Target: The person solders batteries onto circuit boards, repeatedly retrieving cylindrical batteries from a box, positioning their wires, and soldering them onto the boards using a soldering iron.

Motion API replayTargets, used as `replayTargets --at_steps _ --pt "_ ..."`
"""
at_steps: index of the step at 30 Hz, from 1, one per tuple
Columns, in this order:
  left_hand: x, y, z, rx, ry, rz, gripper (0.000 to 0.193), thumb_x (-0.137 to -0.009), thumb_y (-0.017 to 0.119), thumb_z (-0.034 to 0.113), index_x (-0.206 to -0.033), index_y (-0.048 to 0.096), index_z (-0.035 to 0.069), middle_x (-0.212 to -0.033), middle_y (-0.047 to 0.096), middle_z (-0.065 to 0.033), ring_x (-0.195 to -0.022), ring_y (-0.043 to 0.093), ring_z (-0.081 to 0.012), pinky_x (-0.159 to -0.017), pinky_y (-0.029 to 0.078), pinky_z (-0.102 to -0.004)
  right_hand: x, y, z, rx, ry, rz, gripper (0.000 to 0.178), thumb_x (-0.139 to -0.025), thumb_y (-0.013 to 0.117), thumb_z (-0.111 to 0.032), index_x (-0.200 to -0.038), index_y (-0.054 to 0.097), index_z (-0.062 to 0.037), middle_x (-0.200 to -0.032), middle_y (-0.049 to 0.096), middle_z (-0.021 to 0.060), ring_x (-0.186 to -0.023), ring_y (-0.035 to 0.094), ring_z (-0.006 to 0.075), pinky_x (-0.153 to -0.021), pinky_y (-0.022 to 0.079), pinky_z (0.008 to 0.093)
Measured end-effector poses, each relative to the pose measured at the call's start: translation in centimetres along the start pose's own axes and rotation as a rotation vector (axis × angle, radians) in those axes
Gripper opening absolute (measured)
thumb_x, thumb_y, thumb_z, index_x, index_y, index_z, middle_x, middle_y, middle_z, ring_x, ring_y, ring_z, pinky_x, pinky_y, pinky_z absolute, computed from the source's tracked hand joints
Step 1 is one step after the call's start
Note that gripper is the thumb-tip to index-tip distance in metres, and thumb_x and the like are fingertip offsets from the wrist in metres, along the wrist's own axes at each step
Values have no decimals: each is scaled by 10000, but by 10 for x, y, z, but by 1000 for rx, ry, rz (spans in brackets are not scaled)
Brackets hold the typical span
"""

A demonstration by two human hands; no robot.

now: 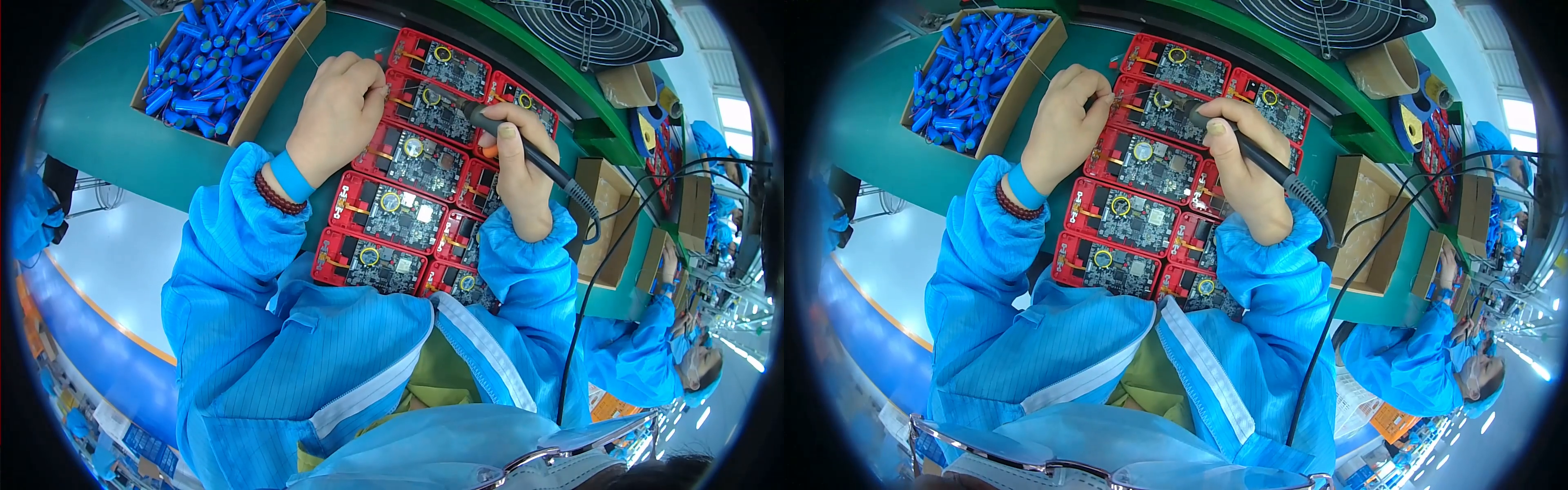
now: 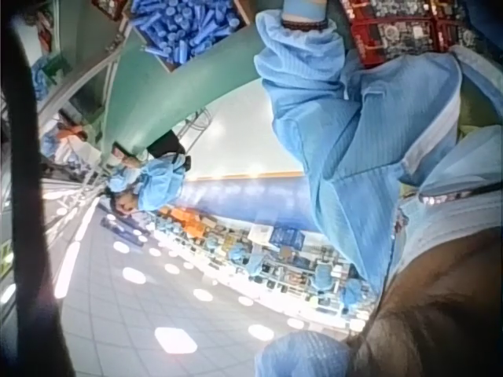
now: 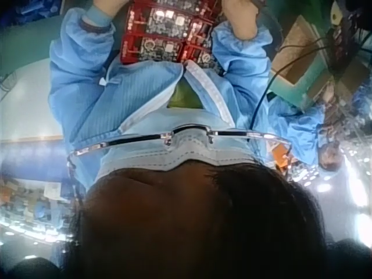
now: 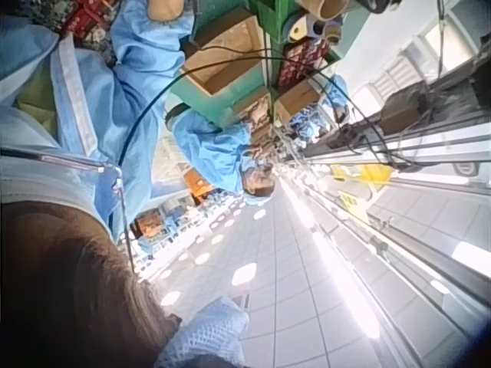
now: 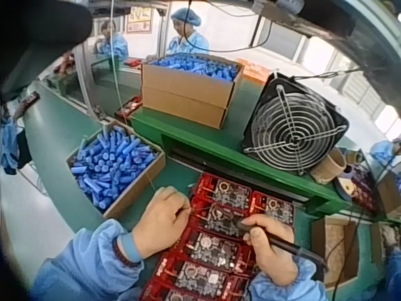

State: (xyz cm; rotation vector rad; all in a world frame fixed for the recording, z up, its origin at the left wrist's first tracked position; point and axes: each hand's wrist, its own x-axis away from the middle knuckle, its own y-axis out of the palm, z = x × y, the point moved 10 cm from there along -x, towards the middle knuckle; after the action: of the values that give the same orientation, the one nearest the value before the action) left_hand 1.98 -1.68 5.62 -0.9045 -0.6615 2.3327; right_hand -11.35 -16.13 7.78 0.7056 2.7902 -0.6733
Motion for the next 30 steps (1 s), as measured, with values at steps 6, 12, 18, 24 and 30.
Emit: replayTargets --at_steps 6,12,18,24,30 --pt "0 3 3 -27 24 -2 42 -794 589 24 -805 550 15 -804 529 -115 -822 513 -304 -720 422 -382 2 3 1 15 7 -13 174 -915 566 -154 -1001 615 -10 -831 633 83 -694 585 123 -625 472 256" --pt "1 7 5 -23 47 -3 38 -794 586 24 -816 556 14 -813 532 -118 -827 511 -308 -729 423 -379 5 1 -4 20 23 -21 177 -915 559 -149 -1008 614 -9 -844 641 81 -707 603 123 -634 486 257" --pt "14 -20 23 36 88 15 66 -778 586 -4 -825 540 3 -862 535 -125 -846 519 -306 -741 426 -368 24 -22 -36 -47 -11 12 212 -900 538 -157 -1013 609 8 -900 635 89 -707 600 109 -637 492 236" --pt "46 -28 30 49 27 -16 100 -749 601 -39 -814 541 6 -859 529 -126 -832 514 -301 -725 421 -358 46 -4 -41 37 -89 -115 224 -848 612 -182 -972 615 4 -875 657 145 -698 641 246 -666 492 332" --pt "48 -15 22 85 -13 -50 87 -757 604 -31 -796 538 9 -847 537 -120 -823 511 -298 -718 420 -368 47 6 -24 48 -36 -109 212 -856 610 -172 -982 610 -1 -883 661 132 -745 644 255 -679 497 337"
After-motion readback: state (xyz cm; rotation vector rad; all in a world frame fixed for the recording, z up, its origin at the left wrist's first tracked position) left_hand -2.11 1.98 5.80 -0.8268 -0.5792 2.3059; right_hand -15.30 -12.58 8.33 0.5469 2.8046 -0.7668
